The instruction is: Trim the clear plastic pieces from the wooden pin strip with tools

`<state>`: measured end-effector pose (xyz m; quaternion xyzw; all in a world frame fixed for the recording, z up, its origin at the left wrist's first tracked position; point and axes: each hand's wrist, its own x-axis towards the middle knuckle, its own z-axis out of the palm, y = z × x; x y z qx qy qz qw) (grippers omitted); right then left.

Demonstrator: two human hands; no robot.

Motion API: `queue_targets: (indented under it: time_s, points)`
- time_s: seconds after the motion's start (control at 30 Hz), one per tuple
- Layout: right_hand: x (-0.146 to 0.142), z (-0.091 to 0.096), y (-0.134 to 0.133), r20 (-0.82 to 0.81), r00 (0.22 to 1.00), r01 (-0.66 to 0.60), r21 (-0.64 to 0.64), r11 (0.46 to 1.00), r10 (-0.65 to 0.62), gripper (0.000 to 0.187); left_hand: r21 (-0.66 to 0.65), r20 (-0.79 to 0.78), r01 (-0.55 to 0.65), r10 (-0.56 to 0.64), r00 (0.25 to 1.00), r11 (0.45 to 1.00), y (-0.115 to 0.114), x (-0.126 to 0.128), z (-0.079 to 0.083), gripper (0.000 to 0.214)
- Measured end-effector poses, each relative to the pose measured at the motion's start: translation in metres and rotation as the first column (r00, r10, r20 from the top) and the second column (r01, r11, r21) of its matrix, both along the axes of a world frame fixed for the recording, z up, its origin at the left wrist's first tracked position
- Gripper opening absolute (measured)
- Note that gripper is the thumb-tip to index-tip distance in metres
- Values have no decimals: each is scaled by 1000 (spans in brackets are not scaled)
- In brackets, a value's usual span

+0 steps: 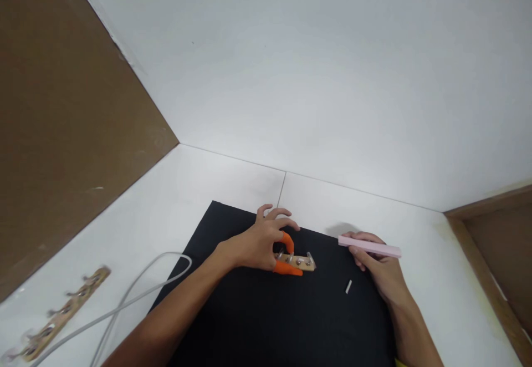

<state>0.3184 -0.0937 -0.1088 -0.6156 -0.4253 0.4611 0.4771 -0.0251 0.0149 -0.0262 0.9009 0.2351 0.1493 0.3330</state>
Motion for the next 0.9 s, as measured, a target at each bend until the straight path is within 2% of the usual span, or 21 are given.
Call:
queue_targets:
  time_s: [0.2,0.33,0.47,0.6,0.67,0.73,0.8,0.9]
  points:
    - [6,-3,-4,-58,998,-28,85,996,33,28,-23,16,10,-9,1000,1000,1,0,-3,24]
    - [2,2,-7,-89,983,-150,108,983,159,26,-46,11,30,-30,1000,998,1,1,-2,23]
    - [-4,6,-6,-118,942,-305,102,947,315,23,-81,8,37,-37,999,996,1,2,-1,25]
    - [-8,12,-2,-129,918,-363,112,925,376,24,-119,15,44,-43,999,992,0,2,2,26]
    - [-11,22,-1,-123,913,-376,121,919,389,27,-127,20,42,-40,999,991,-1,2,4,25]
    - [-18,39,-2,-109,905,-398,119,910,410,31,-127,26,30,-27,999,991,-2,2,6,25]
    - [-30,63,-6,-88,890,-440,92,893,447,33,-119,33,15,-11,999,993,-3,2,7,26]
    - [-52,103,-15,-22,833,-553,4,833,553,19,-107,34,15,-12,999,994,-3,1,8,28]
